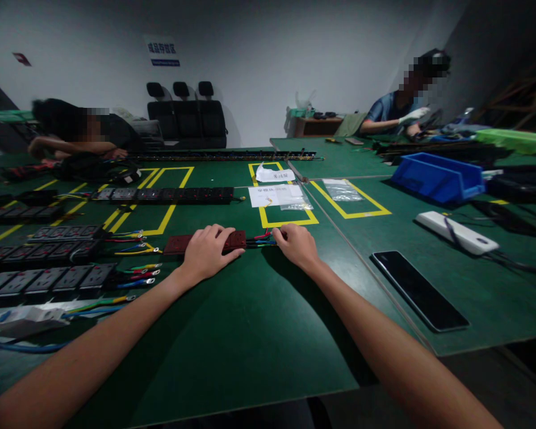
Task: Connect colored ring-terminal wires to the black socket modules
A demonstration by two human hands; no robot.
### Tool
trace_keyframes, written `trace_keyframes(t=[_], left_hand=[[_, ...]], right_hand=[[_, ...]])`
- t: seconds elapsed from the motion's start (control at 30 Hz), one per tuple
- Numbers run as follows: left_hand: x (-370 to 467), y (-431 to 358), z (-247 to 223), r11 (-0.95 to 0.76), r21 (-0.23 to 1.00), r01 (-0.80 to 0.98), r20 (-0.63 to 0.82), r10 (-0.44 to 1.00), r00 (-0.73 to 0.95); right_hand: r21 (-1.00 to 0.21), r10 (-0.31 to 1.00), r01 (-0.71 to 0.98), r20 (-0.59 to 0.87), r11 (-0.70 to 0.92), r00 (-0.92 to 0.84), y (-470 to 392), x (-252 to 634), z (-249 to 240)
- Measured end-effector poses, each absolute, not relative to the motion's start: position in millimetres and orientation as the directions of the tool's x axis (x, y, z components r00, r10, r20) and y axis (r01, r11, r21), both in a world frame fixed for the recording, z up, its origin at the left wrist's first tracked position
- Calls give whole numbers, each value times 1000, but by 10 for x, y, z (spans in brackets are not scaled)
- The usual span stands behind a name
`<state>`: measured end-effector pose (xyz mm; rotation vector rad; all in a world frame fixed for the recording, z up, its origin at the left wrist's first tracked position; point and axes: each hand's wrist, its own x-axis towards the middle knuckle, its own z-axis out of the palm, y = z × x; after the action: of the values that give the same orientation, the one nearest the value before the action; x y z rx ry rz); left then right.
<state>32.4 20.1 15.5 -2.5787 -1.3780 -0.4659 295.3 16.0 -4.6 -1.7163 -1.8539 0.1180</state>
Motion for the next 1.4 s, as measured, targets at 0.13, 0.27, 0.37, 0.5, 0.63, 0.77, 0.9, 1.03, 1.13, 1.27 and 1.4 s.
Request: trace_keyframes(t=[0.13,0.27,0.37,0.5,0.63,0.77,0.9,1.03,1.13,1.27,1.4], left_hand=[[325,206,152,-558,-4,830,358,774,522],[323,205,149,-558,-19,830,366,768,525],[319,203,151,-557,-27,830,368,766,527],[315,207,154,-557,-38,830,365,765,530],[315,212,149,-561,-37,827,366,763,533],[320,208,145,-557,-48,829,370,761,532],[323,205,146,-553,-48,832,368,765,529],[323,210,149,-554,-37,831,356,770,529],[322,211,155,-555,-23,831,351,774,527],[321,205,164,-556,-11,831,350,776,524],[322,206,161,-554,-11,832,346,779,523]], right_hand=[[-451,931,878,365,160,18,156,2949,-45],[-458,931,873,365,166,15,159,2950,-52],[-462,931,871,365,168,14,159,2950,-52],[-459,933,873,360,163,15,157,2949,-50],[-462,934,871,356,166,10,161,2952,-55],[-459,932,873,363,168,12,164,2954,-64],[-457,932,873,363,169,10,163,2954,-68],[-449,926,883,374,137,46,152,2949,-55],[-424,922,904,371,63,110,135,2940,-27],[-413,922,909,330,-53,203,111,2923,21],[-395,940,912,257,-108,223,107,2912,51]])
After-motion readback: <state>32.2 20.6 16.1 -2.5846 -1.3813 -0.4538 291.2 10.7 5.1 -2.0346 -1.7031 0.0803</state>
